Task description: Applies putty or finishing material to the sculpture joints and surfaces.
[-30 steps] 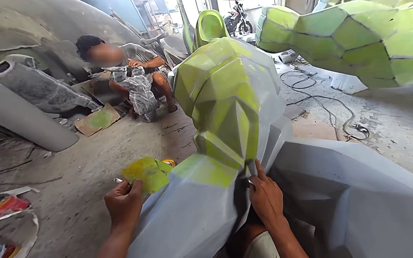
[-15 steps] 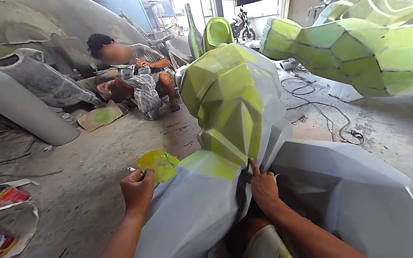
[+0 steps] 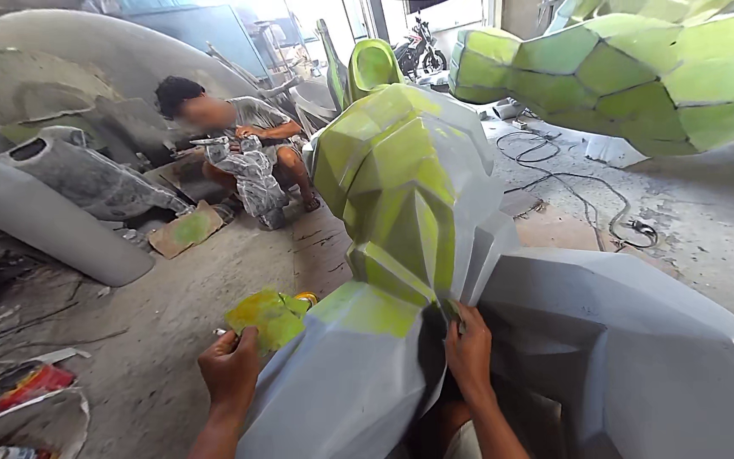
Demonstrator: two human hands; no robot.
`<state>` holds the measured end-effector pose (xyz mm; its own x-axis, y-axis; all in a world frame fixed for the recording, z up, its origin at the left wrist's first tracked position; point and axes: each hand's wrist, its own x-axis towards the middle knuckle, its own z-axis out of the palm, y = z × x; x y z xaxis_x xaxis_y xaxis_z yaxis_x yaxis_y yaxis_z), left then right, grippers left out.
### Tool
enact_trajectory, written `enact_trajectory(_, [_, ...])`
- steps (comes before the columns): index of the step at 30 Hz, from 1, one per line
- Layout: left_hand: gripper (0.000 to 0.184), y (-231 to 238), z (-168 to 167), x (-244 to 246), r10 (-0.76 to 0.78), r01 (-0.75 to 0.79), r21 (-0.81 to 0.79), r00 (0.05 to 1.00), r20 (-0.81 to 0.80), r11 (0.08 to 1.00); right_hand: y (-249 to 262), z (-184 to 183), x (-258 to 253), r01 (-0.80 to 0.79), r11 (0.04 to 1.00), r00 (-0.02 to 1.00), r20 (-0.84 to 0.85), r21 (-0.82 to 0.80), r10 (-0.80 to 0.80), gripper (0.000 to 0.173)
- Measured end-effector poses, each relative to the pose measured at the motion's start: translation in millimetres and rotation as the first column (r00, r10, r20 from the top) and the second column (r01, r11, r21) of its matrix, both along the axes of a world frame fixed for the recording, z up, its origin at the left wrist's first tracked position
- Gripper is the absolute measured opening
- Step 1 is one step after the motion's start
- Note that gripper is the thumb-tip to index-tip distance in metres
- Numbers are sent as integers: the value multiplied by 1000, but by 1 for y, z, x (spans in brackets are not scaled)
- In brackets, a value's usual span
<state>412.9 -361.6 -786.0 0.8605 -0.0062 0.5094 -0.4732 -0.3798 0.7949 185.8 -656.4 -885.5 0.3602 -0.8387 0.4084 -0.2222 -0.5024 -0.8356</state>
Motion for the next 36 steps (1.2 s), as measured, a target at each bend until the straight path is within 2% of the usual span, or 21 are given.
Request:
enact_trajectory(4, [22,2,-1,0,12,-12,8,1000,-7,1000,23,-21,19,103,994,985,140,28,-106,32])
enact_trajectory(12, [22,5,-2,2,17,-17,20,1000,0,1000,28,-25,46,145,986,971,181,82,-158,31])
enact_trajectory(15, [20,4,-1,2,5,-5,33,1000,6,999,30,-21,45,98,988,980,162,118,-117,30])
enact_trajectory(20, [21,4,-1,2,-9,6,74,1000,30,997,40,-26,37,33,998,980,193,59,-44,32])
enact_trajectory(24, [20,5,-2,2,-2,0,69,1000,30,998,34,-25,37,101,993,969,222,55,-111,31])
enact_trajectory(29, [18,5,-3,5,-15,12,68,999,38,998,26,-14,51,125,986,985,103,110,-137,30])
enact_trajectory(36, [19,3,0,1,-9,7,64,999,36,998,35,-21,36,3,999,985,172,44,-11,36])
